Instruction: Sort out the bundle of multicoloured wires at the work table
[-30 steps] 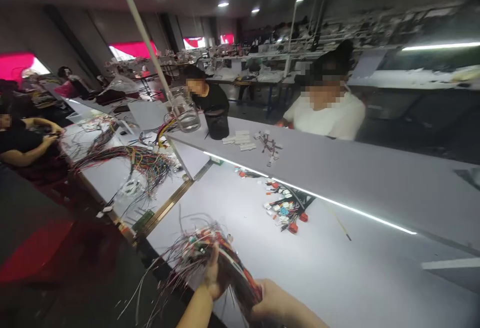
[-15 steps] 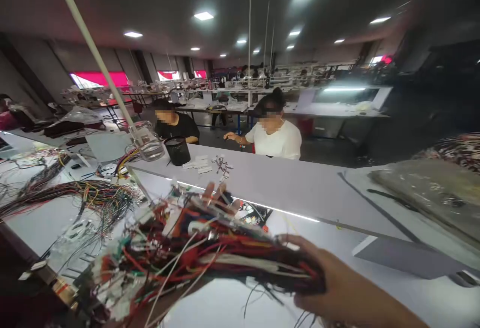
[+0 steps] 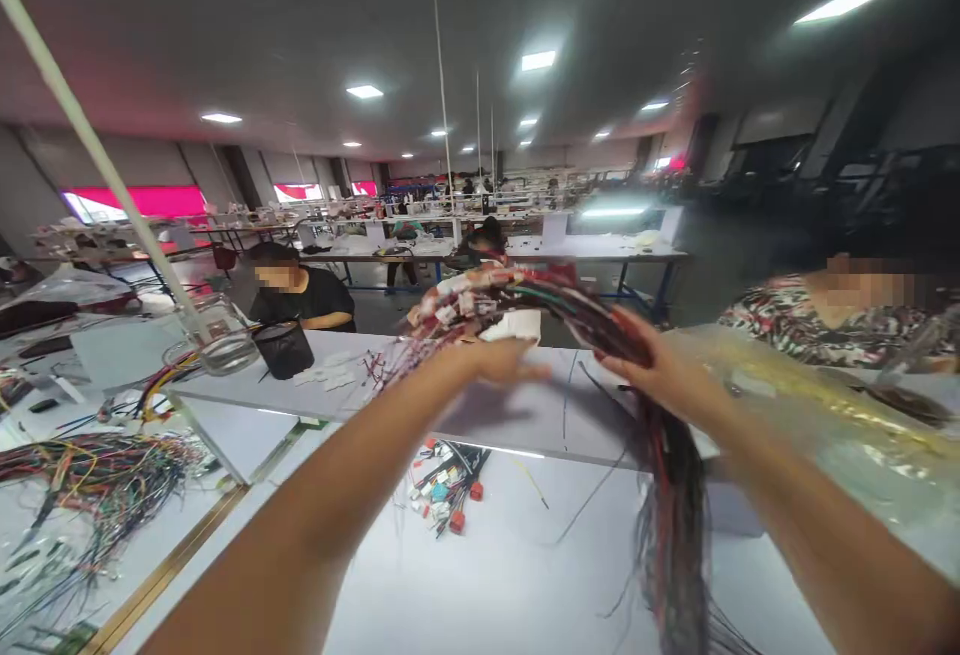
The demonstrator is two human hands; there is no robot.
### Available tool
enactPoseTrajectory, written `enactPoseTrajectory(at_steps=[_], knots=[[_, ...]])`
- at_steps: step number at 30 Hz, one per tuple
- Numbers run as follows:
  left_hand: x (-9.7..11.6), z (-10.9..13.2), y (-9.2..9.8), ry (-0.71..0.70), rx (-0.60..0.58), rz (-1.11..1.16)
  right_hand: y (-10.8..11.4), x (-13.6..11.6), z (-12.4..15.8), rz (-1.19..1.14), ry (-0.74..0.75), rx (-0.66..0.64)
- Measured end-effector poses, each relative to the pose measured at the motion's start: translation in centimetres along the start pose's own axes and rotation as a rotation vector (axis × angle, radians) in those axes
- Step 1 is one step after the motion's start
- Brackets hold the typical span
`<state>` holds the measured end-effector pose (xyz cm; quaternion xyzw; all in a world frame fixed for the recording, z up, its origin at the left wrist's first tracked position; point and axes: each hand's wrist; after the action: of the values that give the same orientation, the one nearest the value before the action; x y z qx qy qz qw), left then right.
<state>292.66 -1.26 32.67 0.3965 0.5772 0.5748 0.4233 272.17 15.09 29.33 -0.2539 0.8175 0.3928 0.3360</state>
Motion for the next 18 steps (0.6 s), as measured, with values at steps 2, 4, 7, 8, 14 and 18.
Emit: enactPoseTrajectory(at_steps=[2,4,7,8,14,18], knots=[[1.7,0.2,-5.4,-0.168,-0.008,-0.020,-1.7,4.1,0.6,0.231,-0.028,-0.040],[3.4,1.2,-9.5,-0.209,0.105,-0.035,-3.0,6.9,1.3,0.312,-0.089,-0.153],[4.7,2.4,-11.7,-0.145,0.227,-0.035,-3.4,8.2,1.8,0.320,-0.118,-0.217],[4.8,2.6,-11.7,-0.136,0.239,-0.033,-3.3,8.2,1.9,0.315,-0.110,-0.213],[5.1,5.3,-11.9,-0.132,0.298,-0.054,-2.8,7.9,1.8,0.299,-0.118,-0.237],[6.4,10.6,-13.2,-0.197,0.367,-0.070,-2.9,8.7,1.7,0.301,-0.104,-0.239]])
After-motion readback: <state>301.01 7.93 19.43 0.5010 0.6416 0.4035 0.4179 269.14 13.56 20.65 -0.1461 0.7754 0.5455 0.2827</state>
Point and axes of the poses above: each hand's wrist, its own z-axis away from the middle knuckle, its own y-axis out of the back of the hand, x = y × z, and after that the axes turned 15 degrees about -z, right-handed
